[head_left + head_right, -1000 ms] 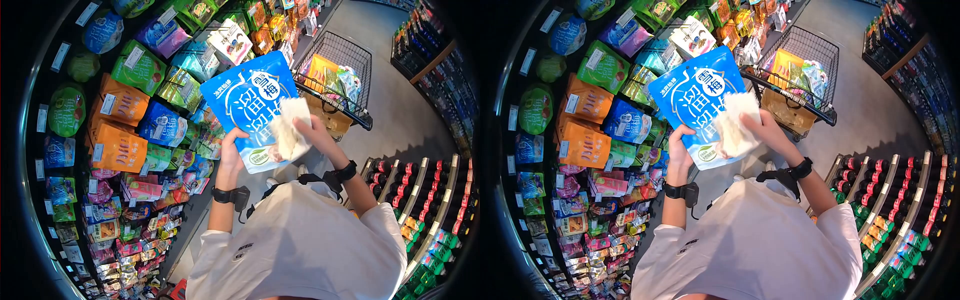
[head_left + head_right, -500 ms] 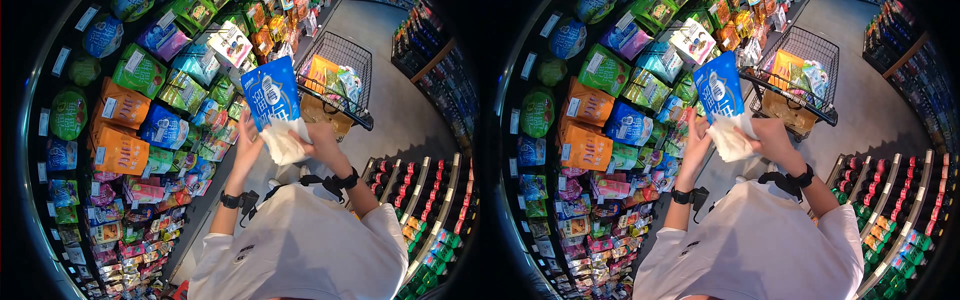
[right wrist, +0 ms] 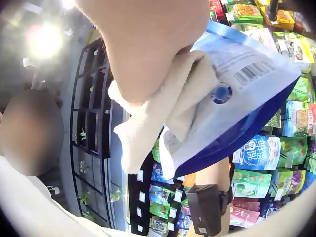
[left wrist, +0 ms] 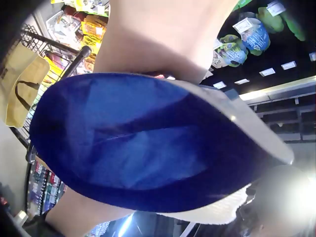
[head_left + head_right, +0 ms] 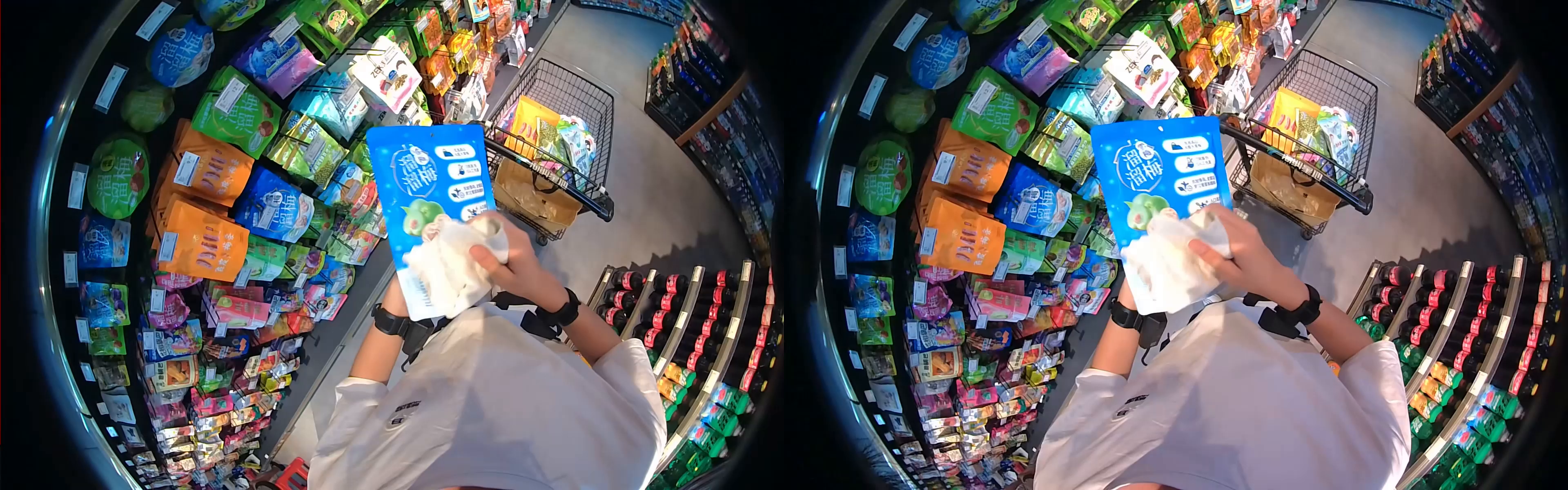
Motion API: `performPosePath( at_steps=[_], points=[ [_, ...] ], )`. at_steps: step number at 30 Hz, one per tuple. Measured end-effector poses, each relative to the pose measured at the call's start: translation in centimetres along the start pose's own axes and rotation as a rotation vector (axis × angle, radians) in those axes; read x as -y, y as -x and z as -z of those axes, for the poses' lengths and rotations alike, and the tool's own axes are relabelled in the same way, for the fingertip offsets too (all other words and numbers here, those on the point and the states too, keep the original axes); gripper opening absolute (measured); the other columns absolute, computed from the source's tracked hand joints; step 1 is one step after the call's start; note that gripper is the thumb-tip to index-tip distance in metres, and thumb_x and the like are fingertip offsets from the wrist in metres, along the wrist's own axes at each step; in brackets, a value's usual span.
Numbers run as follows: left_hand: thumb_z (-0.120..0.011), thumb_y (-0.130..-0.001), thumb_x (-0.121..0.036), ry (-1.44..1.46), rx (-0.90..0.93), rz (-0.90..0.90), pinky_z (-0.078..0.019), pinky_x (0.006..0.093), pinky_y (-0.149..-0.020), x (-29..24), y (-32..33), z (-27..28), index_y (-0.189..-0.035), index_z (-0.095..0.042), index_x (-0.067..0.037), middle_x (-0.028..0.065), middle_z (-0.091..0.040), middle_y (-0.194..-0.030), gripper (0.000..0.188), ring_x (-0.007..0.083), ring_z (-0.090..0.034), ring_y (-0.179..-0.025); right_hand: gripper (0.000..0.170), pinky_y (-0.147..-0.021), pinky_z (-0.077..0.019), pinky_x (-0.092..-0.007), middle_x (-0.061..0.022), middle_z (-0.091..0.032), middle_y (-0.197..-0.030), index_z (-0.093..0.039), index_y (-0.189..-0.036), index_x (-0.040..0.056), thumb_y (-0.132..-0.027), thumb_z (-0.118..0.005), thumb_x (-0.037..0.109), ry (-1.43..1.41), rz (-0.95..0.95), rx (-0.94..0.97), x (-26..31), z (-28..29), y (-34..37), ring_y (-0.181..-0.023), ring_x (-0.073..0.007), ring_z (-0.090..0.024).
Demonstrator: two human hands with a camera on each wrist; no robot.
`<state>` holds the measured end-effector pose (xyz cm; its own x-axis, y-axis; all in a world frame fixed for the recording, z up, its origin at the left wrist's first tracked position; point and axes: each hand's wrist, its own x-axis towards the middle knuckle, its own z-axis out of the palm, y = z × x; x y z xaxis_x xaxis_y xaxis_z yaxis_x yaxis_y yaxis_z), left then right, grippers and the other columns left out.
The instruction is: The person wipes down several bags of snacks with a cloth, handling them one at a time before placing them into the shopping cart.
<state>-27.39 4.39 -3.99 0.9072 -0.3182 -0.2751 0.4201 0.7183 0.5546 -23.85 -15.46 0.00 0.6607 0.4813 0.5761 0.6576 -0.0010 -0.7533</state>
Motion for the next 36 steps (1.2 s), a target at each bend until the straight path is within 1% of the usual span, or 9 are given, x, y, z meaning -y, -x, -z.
performPosePath(
  at_steps=[4,7,10,13,16,20,27,33,36],
  points=[
    [-0.043,-0.105,-0.047,0.03,0.074,0.028,-0.0507,0.0352,-0.097,-0.4,0.3,1.6,-0.147,-0.039,-0.006,0.0097,-0.056,-0.134,0.058,0.019,-0.06,-0.115,0.025,-0.08,-0.0508,-0.031,-0.0094,-0.065,-0.104,-0.058,-0.118,-0.0015,-0.099,-0.06,0.015,-0.147,-0.275,-0.259,0.1,0.3,0.3,-0.092,-0.0142,-0.062],
    [-0.043,-0.105,-0.047,0.037,0.107,0.042,-0.0509,0.0355,-0.097,-0.4,0.8,2.5,-0.146,-0.04,-0.006,0.0099,-0.057,-0.133,0.058,0.0193,-0.06,-0.115,0.035,-0.09,-0.0482,-0.0299,-0.0095,-0.062,-0.118,-0.053,-0.128,-0.0016,-0.105,-0.05,0.025,-0.31,-0.538,-0.504,-0.8,1.2,1.3,-0.103,-0.0139,-0.059],
    [-0.043,-0.105,-0.047,0.046,0.143,0.061,-0.0511,0.0357,-0.097,-0.3,1.2,3.4,-0.146,-0.041,-0.005,0.0101,-0.057,-0.133,0.058,0.0195,-0.061,-0.115,0.039,-0.094,-0.0468,-0.03,-0.0096,-0.06,-0.123,-0.05,-0.133,-0.0024,-0.107,-0.047,0.027,-0.432,-0.475,-0.774,-0.4,1.5,0.6,-0.108,-0.0148,-0.058],
    [-0.043,-0.105,-0.047,0.057,0.166,0.065,-0.0513,0.036,-0.097,-0.1,1.3,4.2,-0.145,-0.041,-0.005,0.0103,-0.057,-0.133,0.058,0.0198,-0.061,-0.114,0.038,-0.095,-0.0468,-0.0308,-0.0105,-0.06,-0.124,-0.046,-0.135,-0.0052,-0.107,-0.045,0.019,-0.174,-0.405,-0.416,-0.1,1.0,1.2,-0.11,-0.0161,-0.058],
    [-0.043,-0.105,-0.047,0.075,0.186,0.073,-0.0515,0.0362,-0.096,-0.3,1.4,4.6,-0.144,-0.042,-0.005,0.0104,-0.057,-0.133,0.058,0.0201,-0.061,-0.114,0.05,-0.114,-0.031,-0.0374,-0.0189,-0.04,-0.151,-0.039,-0.145,-0.0047,-0.099,-0.052,0.011,-0.126,-0.309,-0.08,0.4,0.3,0.3,-0.139,-0.0291,-0.041],
    [-0.043,-0.105,-0.047,0.099,0.196,0.06,-0.0518,0.0366,-0.096,-0.3,1.8,5.4,-0.144,-0.043,-0.004,0.0107,-0.058,-0.133,0.058,0.0205,-0.061,-0.114,0.059,-0.117,-0.0267,-0.0378,-0.0173,-0.033,-0.157,-0.034,-0.15,-0.004,-0.095,-0.054,0.007,0.082,-0.176,0.058,1.2,-0.8,-0.2,-0.145,-0.0298,-0.034],
    [-0.043,-0.105,-0.047,0.127,0.224,0.035,-0.0523,0.0372,-0.096,0.7,2.4,6.1,-0.142,-0.044,-0.003,0.0111,-0.058,-0.132,0.057,0.0211,-0.062,-0.113,0.045,-0.111,-0.0351,-0.0368,-0.021,-0.049,-0.144,-0.046,-0.14,-0.007,-0.099,-0.053,0.01,-0.084,-0.359,-0.034,-0.9,-1.9,1.3,-0.136,-0.0268,-0.045],
    [-0.043,-0.105,-0.047,0.14,0.243,-0.014,-0.0527,0.0377,-0.095,0.3,2.1,5.9,-0.141,-0.046,-0.003,0.0115,-0.059,-0.132,0.057,0.0216,-0.062,-0.113,0.035,-0.085,-0.0485,-0.0288,-0.0059,-0.066,-0.107,-0.059,-0.123,-0.0038,-0.101,-0.059,0.024,-0.537,-0.719,-0.123,-0.1,-2.1,1.0,-0.097,-0.012,-0.06],
    [-0.042,-0.105,-0.047,0.156,0.262,-0.049,-0.053,0.0379,-0.095,0.4,2.3,6.3,-0.14,-0.046,-0.002,0.0117,-0.059,-0.132,0.057,0.0219,-0.063,-0.113,0.032,-0.085,-0.0478,-0.0259,-0.0025,-0.065,-0.108,-0.061,-0.122,-0.0014,-0.1,-0.061,0.023,-0.572,-0.82,-0.078,-0.8,-1.8,1.2,-0.096,-0.0088,-0.059]
  ],
)
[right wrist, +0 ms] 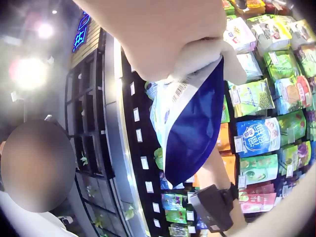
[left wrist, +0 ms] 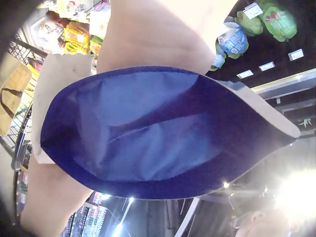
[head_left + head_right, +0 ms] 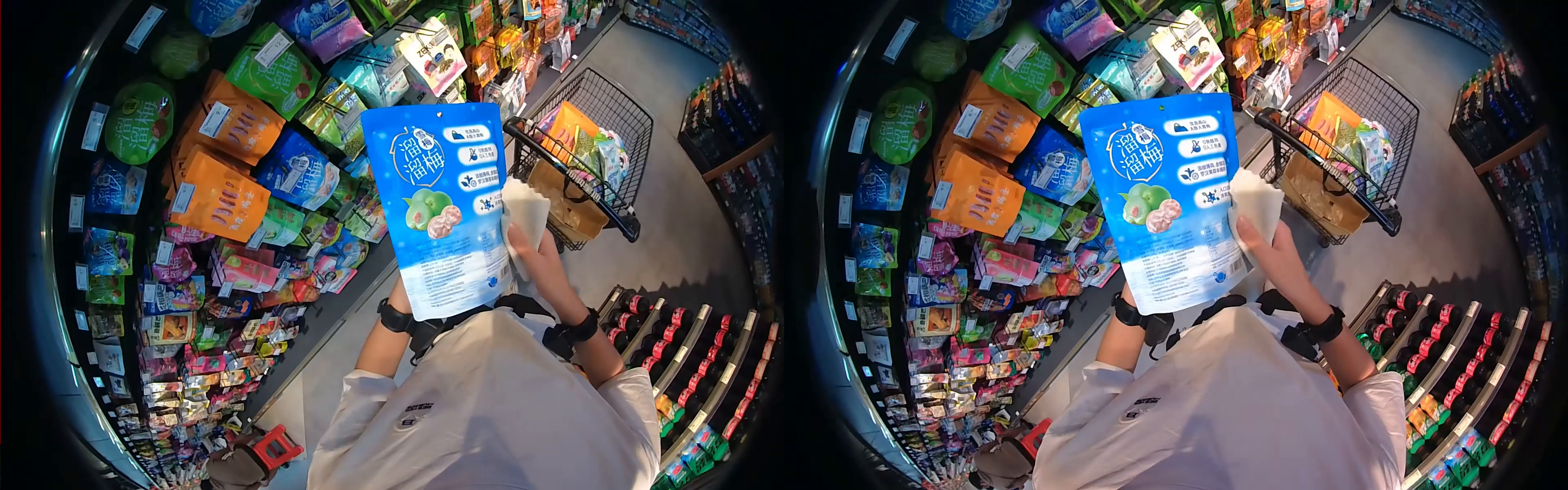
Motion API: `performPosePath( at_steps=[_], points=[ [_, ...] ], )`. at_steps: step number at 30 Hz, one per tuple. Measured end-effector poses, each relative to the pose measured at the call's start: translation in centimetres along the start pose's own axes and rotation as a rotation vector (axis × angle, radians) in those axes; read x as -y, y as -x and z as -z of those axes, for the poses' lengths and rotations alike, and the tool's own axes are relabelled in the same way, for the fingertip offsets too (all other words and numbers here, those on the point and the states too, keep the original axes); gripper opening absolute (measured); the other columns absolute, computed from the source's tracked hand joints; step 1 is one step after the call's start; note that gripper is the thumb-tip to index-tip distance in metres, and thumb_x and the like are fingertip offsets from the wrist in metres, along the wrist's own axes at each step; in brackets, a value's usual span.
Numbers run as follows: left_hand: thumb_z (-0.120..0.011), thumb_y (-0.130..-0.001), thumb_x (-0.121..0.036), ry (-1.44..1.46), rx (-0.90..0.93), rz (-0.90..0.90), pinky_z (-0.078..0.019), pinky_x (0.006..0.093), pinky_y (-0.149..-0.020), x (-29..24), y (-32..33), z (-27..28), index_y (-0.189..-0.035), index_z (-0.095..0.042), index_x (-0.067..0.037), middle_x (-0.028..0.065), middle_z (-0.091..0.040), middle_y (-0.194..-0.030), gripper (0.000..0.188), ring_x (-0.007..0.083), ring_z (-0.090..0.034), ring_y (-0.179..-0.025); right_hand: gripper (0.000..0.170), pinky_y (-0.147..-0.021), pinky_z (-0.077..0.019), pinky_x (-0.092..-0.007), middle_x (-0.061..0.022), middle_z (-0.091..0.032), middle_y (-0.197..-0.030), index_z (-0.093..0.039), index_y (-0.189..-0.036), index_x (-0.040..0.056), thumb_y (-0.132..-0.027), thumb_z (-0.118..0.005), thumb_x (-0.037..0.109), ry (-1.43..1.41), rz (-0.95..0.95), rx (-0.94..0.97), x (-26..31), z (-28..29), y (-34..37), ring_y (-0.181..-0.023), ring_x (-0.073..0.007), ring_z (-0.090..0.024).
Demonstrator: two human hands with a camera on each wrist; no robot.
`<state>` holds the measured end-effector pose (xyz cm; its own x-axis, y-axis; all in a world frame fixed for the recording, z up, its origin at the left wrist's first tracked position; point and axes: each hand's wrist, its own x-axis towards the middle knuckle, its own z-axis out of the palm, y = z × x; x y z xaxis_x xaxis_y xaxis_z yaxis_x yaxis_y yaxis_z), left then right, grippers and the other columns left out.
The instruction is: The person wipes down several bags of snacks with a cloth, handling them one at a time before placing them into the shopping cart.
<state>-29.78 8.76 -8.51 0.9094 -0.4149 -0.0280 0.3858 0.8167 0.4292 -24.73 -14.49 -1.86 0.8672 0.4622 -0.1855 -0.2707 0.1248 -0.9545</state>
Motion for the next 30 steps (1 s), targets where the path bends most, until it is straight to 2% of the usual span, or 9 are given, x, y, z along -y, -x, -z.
performPosePath(
  at_steps=[4,6,10,13,14,17,18,22,30],
  points=[
    [-0.042,-0.105,-0.048,0.001,0.039,-0.134,-0.0532,0.0383,-0.095,-0.6,0.7,2.7,-0.139,-0.047,-0.002,0.012,-0.059,-0.132,0.057,0.0223,-0.063,-0.113,0.027,-0.085,-0.0475,-0.0264,-0.0022,-0.065,-0.106,-0.061,-0.121,0.0007,-0.099,-0.063,0.016,0.058,0.136,-0.035,-0.2,1.1,-0.3,-0.096,-0.009,-0.059],
    [-0.042,-0.105,-0.048,-0.026,-0.034,-0.25,-0.0534,0.0384,-0.095,-1.4,0.5,3.3,-0.139,-0.048,-0.002,0.0121,-0.06,-0.132,0.057,0.0225,-0.063,-0.112,0.026,-0.085,-0.0472,-0.0261,-0.0019,-0.065,-0.105,-0.061,-0.121,0.0013,-0.097,-0.064,0.012,0.126,0.262,-0.079,-1.8,2.4,-0.6,-0.097,-0.0087,-0.059],
    [-0.038,-0.105,-0.052,-0.173,-0.504,-0.398,-0.0512,0.0399,-0.098,-3.6,-1.9,-7.6,-0.138,-0.05,-0.002,0.0143,-0.06,-0.13,0.062,0.0263,-0.061,-0.116,0.026,-0.084,-0.0465,-0.0245,-0.0011,-0.065,-0.104,-0.061,-0.121,0.0023,-0.097,-0.065,0.01,0.146,0.326,-0.199,0.2,2.1,-0.6,-0.094,-0.0076,-0.058],
    [-0.043,-0.104,-0.05,-0.099,-0.376,-0.314,-0.0519,0.0395,-0.097,-3.5,-1.8,-8.3,-0.135,-0.052,-0.002,0.0151,-0.061,-0.128,0.058,0.0264,-0.061,-0.116,0.025,-0.082,-0.0462,-0.0239,-0.001,-0.065,-0.104,-0.061,-0.12,0.0021,-0.097,-0.065,0.011,0.161,0.332,-0.23,0.4,2.2,-0.6,-0.093,-0.0065,-0.058],
    [-0.052,-0.104,-0.038,-0.191,-0.47,-0.311,-0.0529,0.0386,-0.095,-3.0,-1.8,-7.0,-0.135,-0.052,-0.002,0.0138,-0.062,-0.126,0.047,0.0244,-0.063,-0.113,0.025,-0.082,-0.0462,-0.0237,-0.001,-0.065,-0.105,-0.061,-0.12,0.002,-0.097,-0.065,0.011,0.148,0.323,-0.225,0.1,2.4,-0.8,-0.093,-0.0063,-0.058],
    [-0.058,-0.102,-0.024,-0.409,-0.525,-0.291,-0.0535,0.0368,-0.093,-3.0,-2.1,-7.4,-0.136,-0.05,-0.003,0.0117,-0.061,-0.127,0.04,0.0212,-0.063,-0.111,0.027,-0.08,-0.0467,-0.0235,-0.0016,-0.066,-0.105,-0.062,-0.12,0.0008,-0.098,-0.064,0.016,0.128,0.243,-0.227,-0.4,3.1,-0.8,-0.093,-0.0061,-0.058],
    [-0.061,-0.1,-0.017,-0.345,-0.498,-0.285,-0.0538,0.0346,-0.09,-3.2,-2.1,-7.7,-0.133,-0.051,-0.003,0.0101,-0.062,-0.124,0.037,0.019,-0.064,-0.109,0.028,-0.081,-0.047,-0.0234,-0.0018,-0.066,-0.106,-0.062,-0.121,0.0005,-0.099,-0.064,0.018,0.105,0.21,-0.224,-0.1,3.2,-0.7,-0.093,-0.0065,-0.059],
    [-0.06,-0.101,-0.019,-0.373,-0.481,-0.298,-0.0539,0.0338,-0.089,-3.5,-2.3,-7.5,-0.132,-0.052,-0.003,0.0096,-0.063,-0.122,0.036,0.018,-0.064,-0.107,0.036,-0.084,-0.048,-0.0242,-0.0034,-0.066,-0.112,-0.06,-0.126,0.0,-0.101,-0.06,0.026,-0.048,0.173,-0.24,-0.1,2.9,-0.6,-0.099,-0.0088,-0.061],
    [-0.059,-0.101,-0.016,-0.336,-0.477,-0.341,-0.0559,0.0345,-0.087,-4.1,-2.2,-7.2,-0.128,-0.056,-0.002,0.01,-0.066,-0.118,0.031,0.0193,-0.067,-0.102,0.052,-0.099,-0.0448,-0.0295,-0.0062,-0.056,-0.133,-0.044,-0.143,0.0039,-0.103,-0.057,0.034,-0.341,-0.011,-0.119,0.3,2.9,-0.5,-0.119,-0.0145,-0.056]
  ],
)
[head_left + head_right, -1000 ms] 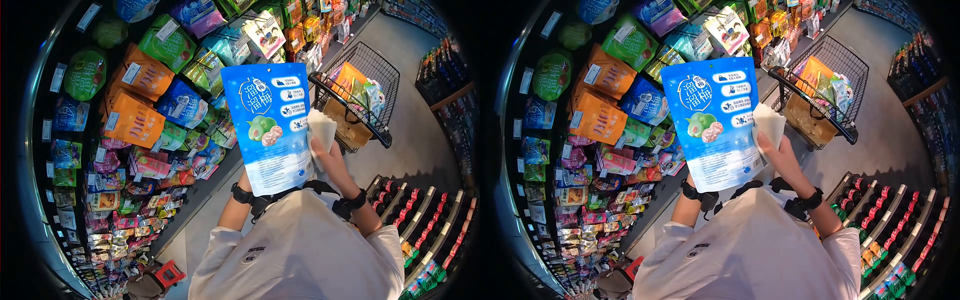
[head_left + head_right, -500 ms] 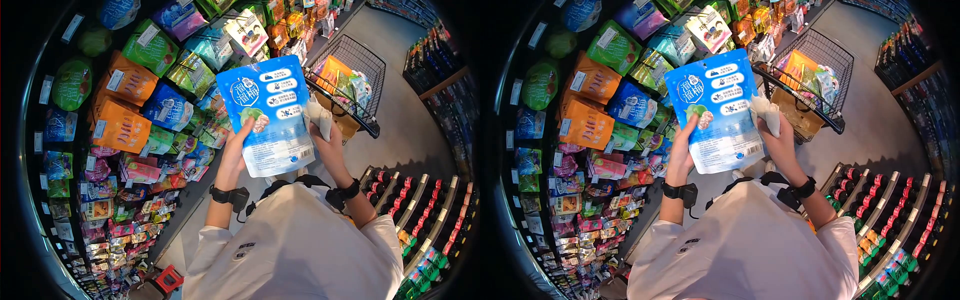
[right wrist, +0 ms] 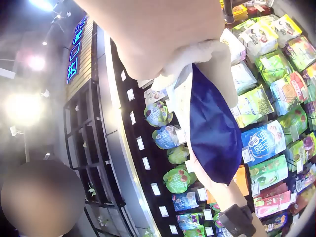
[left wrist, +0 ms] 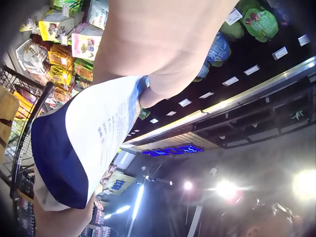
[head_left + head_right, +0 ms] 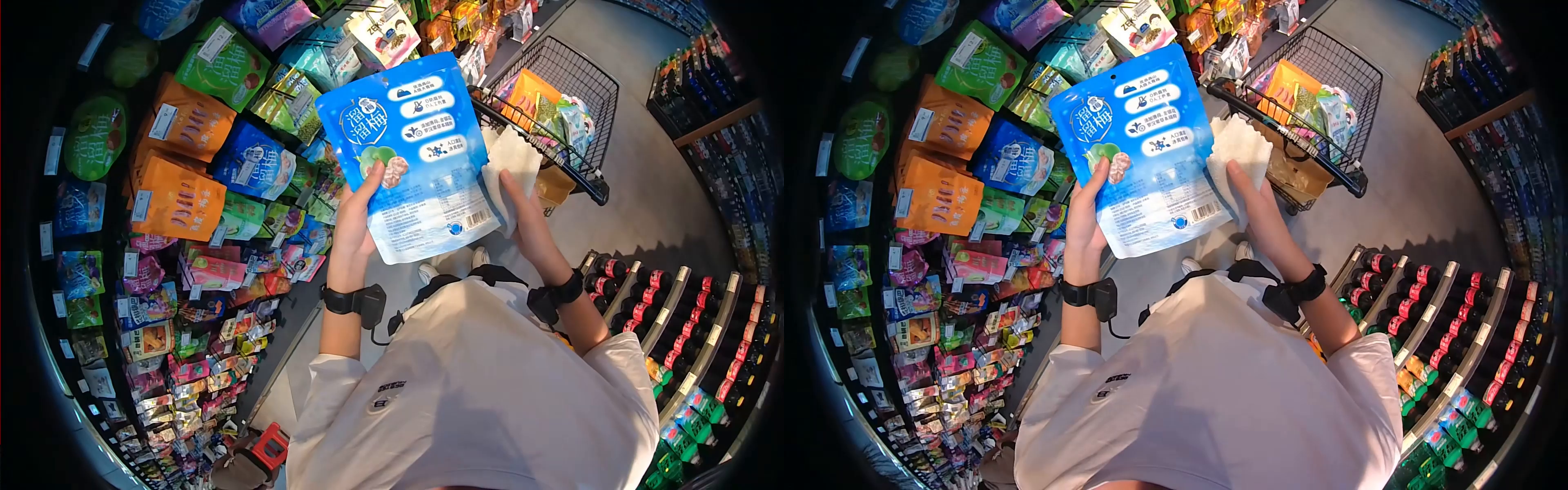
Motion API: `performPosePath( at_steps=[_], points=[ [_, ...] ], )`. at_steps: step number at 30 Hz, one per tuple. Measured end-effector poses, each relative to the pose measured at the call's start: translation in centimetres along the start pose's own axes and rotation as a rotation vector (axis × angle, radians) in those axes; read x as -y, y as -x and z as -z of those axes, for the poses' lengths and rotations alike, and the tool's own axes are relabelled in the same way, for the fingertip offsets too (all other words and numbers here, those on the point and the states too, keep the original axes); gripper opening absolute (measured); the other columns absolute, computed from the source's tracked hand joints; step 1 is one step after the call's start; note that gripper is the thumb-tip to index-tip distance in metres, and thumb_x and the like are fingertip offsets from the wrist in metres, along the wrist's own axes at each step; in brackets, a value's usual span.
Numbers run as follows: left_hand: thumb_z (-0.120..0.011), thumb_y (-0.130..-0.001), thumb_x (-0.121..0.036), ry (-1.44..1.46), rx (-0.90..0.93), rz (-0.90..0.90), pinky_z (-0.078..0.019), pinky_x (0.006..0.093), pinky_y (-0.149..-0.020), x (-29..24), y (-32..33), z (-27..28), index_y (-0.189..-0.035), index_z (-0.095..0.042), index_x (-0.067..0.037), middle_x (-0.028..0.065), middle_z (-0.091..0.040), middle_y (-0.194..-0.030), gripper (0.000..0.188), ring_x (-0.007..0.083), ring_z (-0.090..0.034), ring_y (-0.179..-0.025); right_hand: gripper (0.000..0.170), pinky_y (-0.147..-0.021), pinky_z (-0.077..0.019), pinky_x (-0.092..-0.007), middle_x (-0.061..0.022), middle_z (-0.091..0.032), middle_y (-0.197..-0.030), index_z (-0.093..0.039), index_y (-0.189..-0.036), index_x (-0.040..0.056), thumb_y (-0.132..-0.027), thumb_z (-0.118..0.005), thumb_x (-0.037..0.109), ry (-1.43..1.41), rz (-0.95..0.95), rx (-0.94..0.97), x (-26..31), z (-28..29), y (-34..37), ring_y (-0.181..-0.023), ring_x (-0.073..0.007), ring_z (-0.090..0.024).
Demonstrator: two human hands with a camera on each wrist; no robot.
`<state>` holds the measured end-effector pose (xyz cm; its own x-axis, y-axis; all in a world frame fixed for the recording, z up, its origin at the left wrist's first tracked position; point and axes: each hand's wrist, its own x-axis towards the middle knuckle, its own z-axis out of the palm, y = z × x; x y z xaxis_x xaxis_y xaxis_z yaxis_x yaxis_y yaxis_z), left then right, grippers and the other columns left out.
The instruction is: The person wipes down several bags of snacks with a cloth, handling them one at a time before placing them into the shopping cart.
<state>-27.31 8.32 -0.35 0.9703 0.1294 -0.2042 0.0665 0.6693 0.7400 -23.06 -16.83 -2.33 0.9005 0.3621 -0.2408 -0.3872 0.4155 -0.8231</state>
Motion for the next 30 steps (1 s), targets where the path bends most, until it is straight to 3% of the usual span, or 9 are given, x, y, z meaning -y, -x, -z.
performPosePath(
  at_steps=[10,13,16,19,22,25,27,29,30],
  points=[
    [-0.059,-0.1,-0.016,0.092,0.021,0.02,-0.0571,0.0332,-0.083,-0.4,0.2,-0.1,-0.127,-0.057,-0.001,0.0107,-0.068,-0.116,0.031,0.0189,-0.069,-0.098,0.058,-0.103,-0.0435,-0.0319,-0.0075,-0.053,-0.137,-0.039,-0.147,0.0049,-0.102,-0.057,0.037,-0.006,-0.047,0.058,0.2,0.3,0.3,-0.124,-0.016,-0.053],
    [-0.059,-0.1,-0.017,0.119,0.026,0.041,-0.0574,0.0336,-0.084,-0.5,0.2,0.0,-0.127,-0.057,-0.001,0.0108,-0.068,-0.117,0.032,0.0195,-0.069,-0.099,0.057,-0.099,-0.0465,-0.0314,-0.0069,-0.057,-0.131,-0.044,-0.142,0.0036,-0.098,-0.065,0.032,0.088,-0.023,0.125,0.5,0.3,0.4,-0.118,-0.0146,-0.056],
    [-0.06,-0.1,-0.019,0.055,-0.032,0.011,-0.0562,0.0316,-0.082,-0.4,0.3,-0.4,-0.122,-0.06,-0.001,0.0098,-0.069,-0.113,0.029,0.017,-0.069,-0.097,0.054,-0.094,-0.0487,-0.0301,-0.0053,-0.062,-0.124,-0.051,-0.136,0.0019,-0.092,-0.073,0.025,0.391,0.067,0.203,0.8,-0.7,0.4,-0.112,-0.013,-0.059],
    [-0.061,-0.1,-0.021,-0.443,0.04,-0.102,-0.054,0.0289,-0.079,0.5,0.5,-0.3,-0.115,-0.064,-0.001,0.0086,-0.07,-0.107,0.025,0.0139,-0.067,-0.093,0.052,-0.092,-0.0489,-0.0288,-0.0047,-0.064,-0.119,-0.054,-0.131,0.0007,-0.088,-0.078,0.019,0.406,0.151,0.171,0.7,-1.3,0.0,-0.109,-0.0124,-0.06],
    [-0.064,-0.099,-0.019,-0.583,0.16,-0.049,-0.052,0.0272,-0.081,1.0,1.3,-1.0,-0.112,-0.062,0.0,0.008,-0.071,-0.103,0.023,0.0123,-0.066,-0.091,0.049,-0.092,-0.0488,-0.0288,-0.0066,-0.063,-0.12,-0.052,-0.133,-0.0001,-0.092,-0.073,0.018,0.401,0.208,0.048,0.8,-1.4,-1.0,-0.109,-0.0127,-0.06],
    [-0.065,-0.098,-0.018,-0.577,0.216,-0.006,-0.0525,0.0285,-0.084,1.7,1.7,-1.3,-0.116,-0.061,0.0,0.0076,-0.071,-0.101,0.026,0.0136,-0.066,-0.093,0.05,-0.1,-0.0448,-0.0308,-0.0121,-0.059,-0.128,-0.046,-0.139,-0.0013,-0.097,-0.065,0.016,0.42,0.43,-0.101,-0.5,-0.9,-3.0,-0.117,-0.0141,-0.055],
    [-0.065,-0.098,-0.018,-0.542,0.181,-0.036,-0.0527,0.0289,-0.086,2.0,1.8,-1.9,-0.117,-0.06,-0.001,0.0072,-0.071,-0.104,0.026,0.0137,-0.066,-0.094,0.058,-0.116,-0.0281,-0.0429,-0.02,-0.044,-0.148,-0.037,-0.148,-0.0021,-0.096,-0.059,0.01,0.787,0.735,-0.098,-1.3,-1.8,-3.6,-0.138,-0.0272,-0.041],
    [-0.063,-0.098,-0.012,-0.565,0.138,-0.107,-0.0527,0.0289,-0.087,3.1,1.5,-1.8,-0.123,-0.058,-0.002,0.0073,-0.068,-0.113,0.028,0.0123,-0.065,-0.098,0.063,-0.121,-0.018,-0.0481,-0.0221,-0.035,-0.155,-0.034,-0.15,-0.002,-0.093,-0.059,0.007,1.195,0.952,0.025,0.1,-4.9,-1.9,-0.146,-0.0343,-0.031],
    [-0.059,-0.094,-0.001,-0.659,0.15,-0.172,-0.0499,0.0309,-0.096,3.9,0.7,-1.0,-0.133,-0.052,-0.001,0.0088,-0.063,-0.127,0.04,0.0147,-0.06,-0.112,0.068,-0.122,-0.0119,-0.0519,-0.0218,-0.03,-0.159,-0.036,-0.149,-0.0017,-0.087,-0.061,0.004,1.138,0.932,0.153,-1.6,-5.1,-2.0,-0.148,-0.0406,-0.025]
  ],
)
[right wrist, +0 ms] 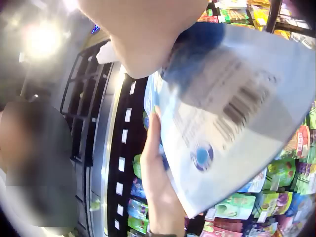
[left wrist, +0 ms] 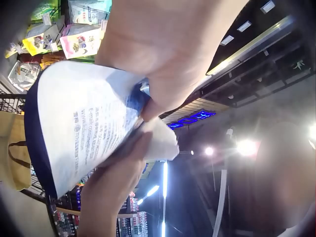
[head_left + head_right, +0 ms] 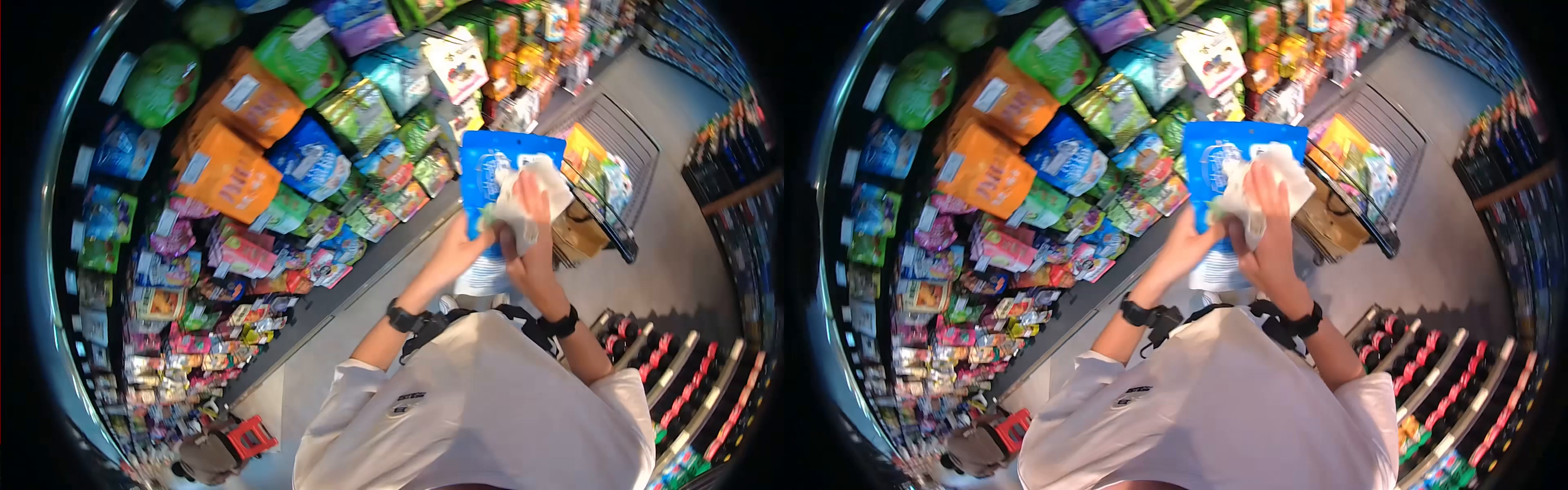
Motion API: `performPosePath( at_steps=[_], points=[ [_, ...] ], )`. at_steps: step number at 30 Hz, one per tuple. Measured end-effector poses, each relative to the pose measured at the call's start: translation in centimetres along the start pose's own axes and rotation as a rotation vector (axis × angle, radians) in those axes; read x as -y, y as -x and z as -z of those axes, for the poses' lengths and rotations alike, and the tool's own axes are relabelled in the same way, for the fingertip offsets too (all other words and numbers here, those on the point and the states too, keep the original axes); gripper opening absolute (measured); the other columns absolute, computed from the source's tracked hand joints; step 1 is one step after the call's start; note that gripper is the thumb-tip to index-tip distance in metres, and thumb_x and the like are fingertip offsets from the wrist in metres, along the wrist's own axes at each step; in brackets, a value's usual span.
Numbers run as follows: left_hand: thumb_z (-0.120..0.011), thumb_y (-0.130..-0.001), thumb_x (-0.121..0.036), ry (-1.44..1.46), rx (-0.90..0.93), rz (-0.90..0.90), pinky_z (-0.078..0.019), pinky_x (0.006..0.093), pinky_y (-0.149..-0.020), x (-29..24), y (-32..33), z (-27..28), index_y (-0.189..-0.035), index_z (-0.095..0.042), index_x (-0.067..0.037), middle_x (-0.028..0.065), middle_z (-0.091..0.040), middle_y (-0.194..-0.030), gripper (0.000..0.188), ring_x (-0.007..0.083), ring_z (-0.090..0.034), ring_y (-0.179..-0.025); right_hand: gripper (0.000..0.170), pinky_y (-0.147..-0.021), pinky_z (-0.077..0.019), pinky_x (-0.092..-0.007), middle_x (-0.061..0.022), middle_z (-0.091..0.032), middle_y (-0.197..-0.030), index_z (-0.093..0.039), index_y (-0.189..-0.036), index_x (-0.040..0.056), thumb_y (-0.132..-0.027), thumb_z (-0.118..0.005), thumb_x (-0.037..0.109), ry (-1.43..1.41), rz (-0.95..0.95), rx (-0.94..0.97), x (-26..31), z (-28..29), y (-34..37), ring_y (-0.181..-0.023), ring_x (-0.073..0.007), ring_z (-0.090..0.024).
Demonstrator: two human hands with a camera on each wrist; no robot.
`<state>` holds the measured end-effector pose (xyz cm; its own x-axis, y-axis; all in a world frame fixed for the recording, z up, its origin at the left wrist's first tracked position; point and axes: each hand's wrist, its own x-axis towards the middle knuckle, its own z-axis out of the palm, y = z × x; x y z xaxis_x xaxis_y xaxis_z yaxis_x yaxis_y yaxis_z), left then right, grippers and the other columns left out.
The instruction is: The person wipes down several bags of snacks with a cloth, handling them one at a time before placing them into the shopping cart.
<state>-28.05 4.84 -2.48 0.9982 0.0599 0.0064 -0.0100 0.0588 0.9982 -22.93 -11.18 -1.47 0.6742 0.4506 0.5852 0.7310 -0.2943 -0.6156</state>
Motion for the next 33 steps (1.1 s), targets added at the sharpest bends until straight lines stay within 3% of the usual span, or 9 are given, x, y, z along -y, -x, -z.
performPosePath(
  at_steps=[3,8,12,19,21,23,25,28,33],
  points=[
    [-0.055,-0.083,0.012,-0.034,0.004,-0.151,-0.0402,0.032,-0.108,1.0,0.1,0.4,-0.143,-0.044,-0.001,0.0119,-0.054,-0.138,0.062,0.0183,-0.048,-0.129,0.068,-0.122,-0.0107,-0.0504,-0.0214,-0.033,-0.158,-0.038,-0.149,-0.0018,-0.087,-0.061,0.011,-0.066,0.01,0.104,1.0,-1.1,-0.1,-0.149,-0.0383,-0.024],
    [-0.057,-0.095,-0.004,-0.089,0.188,0.004,-0.0478,0.0321,-0.097,-0.3,1.0,1.4,-0.14,-0.047,-0.001,0.0091,-0.061,-0.126,0.046,0.0141,-0.058,-0.11,0.055,-0.121,-0.0157,-0.0479,-0.0221,-0.032,-0.158,-0.041,-0.146,-0.005,-0.1,-0.048,0.024,-0.085,0.024,0.044,-1.6,-2.0,-0.9,-0.148,-0.036,-0.027],
    [-0.057,-0.093,-0.005,-0.267,0.242,-0.257,-0.0432,0.0349,-0.103,1.6,1.1,1.6,-0.146,-0.042,-0.001,0.0195,-0.058,-0.133,0.054,0.0238,-0.057,-0.119,0.05,-0.12,-0.0183,-0.0458,-0.0198,-0.036,-0.157,-0.043,-0.146,-0.0012,-0.1,-0.045,0.019,-0.128,0.041,0.069,0.4,-2.1,-2.2,-0.148,-0.0364,-0.028],
    [-0.057,-0.097,-0.02,-0.27,0.36,0.021,-0.0371,0.0358,-0.11,1.3,2.7,3.7,-0.144,-0.041,0.006,0.0273,-0.053,-0.139,0.056,0.0336,-0.053,-0.128,0.044,-0.117,-0.0257,-0.0413,-0.0154,-0.047,-0.15,-0.051,-0.139,-0.0015,-0.103,-0.048,0.024,-0.244,-0.155,0.089,1.3,-3.3,-1.6,-0.143,-0.0318,-0.037],
    [-0.06,-0.097,-0.023,-0.245,0.259,0.011,-0.0412,0.0361,-0.106,1.0,3.0,3.7,-0.142,-0.044,0.005,0.0252,-0.059,-0.133,0.056,0.0289,-0.057,-0.123,0.046,-0.115,-0.0291,-0.0384,-0.0167,-0.051,-0.146,-0.05,-0.138,-0.0037,-0.104,-0.048,0.027,-0.243,-0.314,-0.064,-0.6,-3.5,-0.8,-0.139,-0.0293,-0.043],
    [-0.06,-0.098,-0.021,-0.199,0.177,-0.077,-0.0458,0.0357,-0.101,1.9,3.0,3.6,-0.141,-0.045,0.005,0.0229,-0.063,-0.127,0.053,0.0259,-0.061,-0.116,0.042,-0.099,-0.0437,-0.0378,-0.0196,-0.063,-0.118,-0.055,-0.126,-0.0057,-0.106,-0.047,0.03,-0.187,-0.629,-0.114,-3.3,-3.0,1.1,-0.112,-0.023,-0.059],
    [-0.062,-0.097,-0.021,-0.109,0.237,0.036,-0.0471,0.034,-0.099,1.5,2.6,4.0,-0.139,-0.047,0.005,0.0166,-0.065,-0.124,0.052,0.0197,-0.061,-0.114,0.039,-0.095,-0.0445,-0.0387,-0.0164,-0.062,-0.113,-0.056,-0.122,-0.0039,-0.106,-0.047,0.03,-0.156,-0.756,-0.093,-5.0,-2.2,2.2,-0.106,-0.0216,-0.058],
    [-0.064,-0.097,-0.02,0.035,0.235,0.115,-0.0484,0.0323,-0.097,0.2,2.3,3.7,-0.135,-0.051,0.004,0.0121,-0.067,-0.12,0.046,0.0169,-0.062,-0.11,0.044,-0.102,-0.0407,-0.0375,-0.0171,-0.058,-0.123,-0.055,-0.128,-0.0034,-0.107,-0.042,0.033,-0.13,-0.596,-0.276,-4.1,-2.2,2.5,-0.118,-0.0242,-0.054],
    [-0.068,-0.095,-0.014,0.279,0.084,0.14,-0.0517,0.0283,-0.086,1.4,0.5,2.6,-0.127,-0.054,-0.002,0.0078,-0.066,-0.111,0.037,0.0133,-0.064,-0.097,0.048,-0.102,-0.0405,-0.033,-0.0109,-0.059,-0.126,-0.053,-0.134,-0.002,-0.107,-0.045,0.037,-0.546,-0.81,-0.364,-4.0,-1.2,2.7,-0.116,-0.0179,-0.054]
  ],
)
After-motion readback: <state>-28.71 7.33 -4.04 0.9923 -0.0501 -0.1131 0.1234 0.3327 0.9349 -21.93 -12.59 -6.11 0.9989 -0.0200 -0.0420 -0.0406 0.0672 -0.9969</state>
